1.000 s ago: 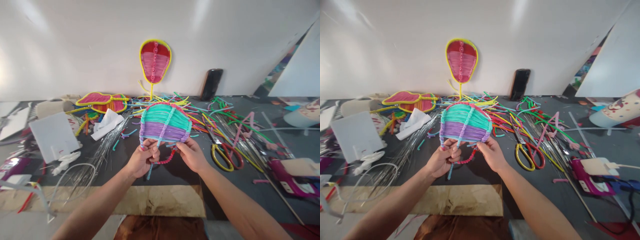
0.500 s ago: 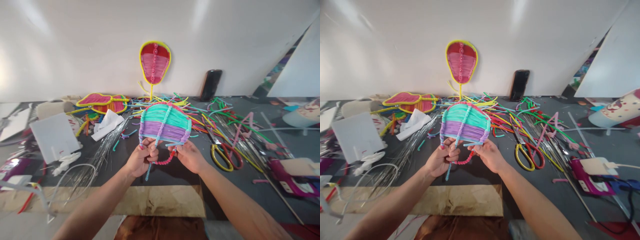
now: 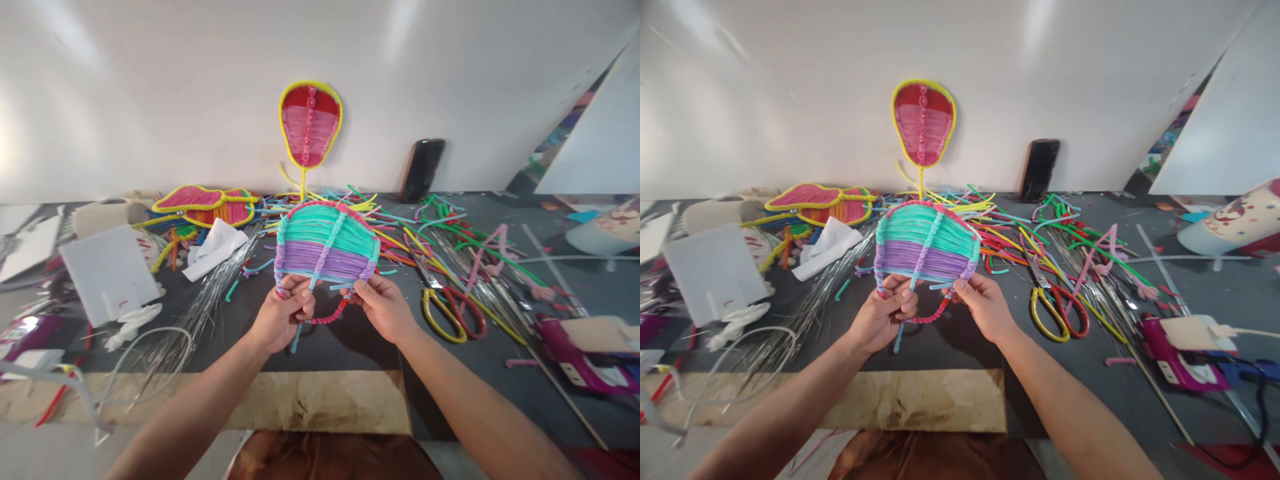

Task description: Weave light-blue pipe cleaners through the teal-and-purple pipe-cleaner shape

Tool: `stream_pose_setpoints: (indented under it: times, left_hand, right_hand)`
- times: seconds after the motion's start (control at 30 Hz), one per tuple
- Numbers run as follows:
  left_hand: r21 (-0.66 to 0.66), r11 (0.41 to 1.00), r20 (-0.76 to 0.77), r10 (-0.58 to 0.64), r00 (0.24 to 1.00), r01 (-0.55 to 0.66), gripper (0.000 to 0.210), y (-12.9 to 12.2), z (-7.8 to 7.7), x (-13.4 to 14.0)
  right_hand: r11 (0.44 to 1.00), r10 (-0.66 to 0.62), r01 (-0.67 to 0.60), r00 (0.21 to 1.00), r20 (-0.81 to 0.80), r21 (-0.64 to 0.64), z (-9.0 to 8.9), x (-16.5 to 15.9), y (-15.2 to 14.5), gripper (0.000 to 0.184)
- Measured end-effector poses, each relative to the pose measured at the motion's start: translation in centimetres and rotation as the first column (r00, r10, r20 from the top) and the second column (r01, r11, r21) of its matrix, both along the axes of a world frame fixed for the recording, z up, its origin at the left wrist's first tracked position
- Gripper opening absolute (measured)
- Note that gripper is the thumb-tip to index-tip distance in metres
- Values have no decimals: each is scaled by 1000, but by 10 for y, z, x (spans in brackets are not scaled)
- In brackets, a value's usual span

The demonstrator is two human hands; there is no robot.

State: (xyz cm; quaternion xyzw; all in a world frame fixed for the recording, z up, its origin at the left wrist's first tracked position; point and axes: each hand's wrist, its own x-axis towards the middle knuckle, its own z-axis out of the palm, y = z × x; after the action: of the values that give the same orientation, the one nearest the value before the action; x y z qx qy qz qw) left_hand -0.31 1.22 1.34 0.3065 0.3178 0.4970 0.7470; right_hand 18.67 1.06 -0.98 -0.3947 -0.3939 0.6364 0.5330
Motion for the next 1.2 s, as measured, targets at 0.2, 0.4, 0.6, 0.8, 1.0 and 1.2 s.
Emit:
stream_pose_setpoints:
  times: [0.2,0.4,0.6,0.8,1.0,1.2]
  left_hand:
    - [-35,999,9,7,1000,-6,17,3,-1,-1]
    - [-33,999,-23,6,1000,-7,22,2,-2,-2]
    - [-30,999,-13,11,1000,-11,21,3,-2,-2]
    - [-46,999,-37,2,999,-4,21,2,-2,0]
    - [-55,998,-20,15,1000,-16,21,3,0,0]
    - [-35,999,-25,-7,1000,6,19,1,-3,1]
  right_hand:
    - [998,-10,5,995,94,58,-3,1,0,18]
    - [996,-57,46,986,156,73,-1,-1,-1,21]
    - [995,-93,89,991,98,48,4,2,1,24]
    - [987,-145,137,982,118,80,7,1,2,33]
    - [974,-177,162,981,83,157,15,1,0,54]
    - [985,-133,123,988,78,120,11,-8,-1,55]
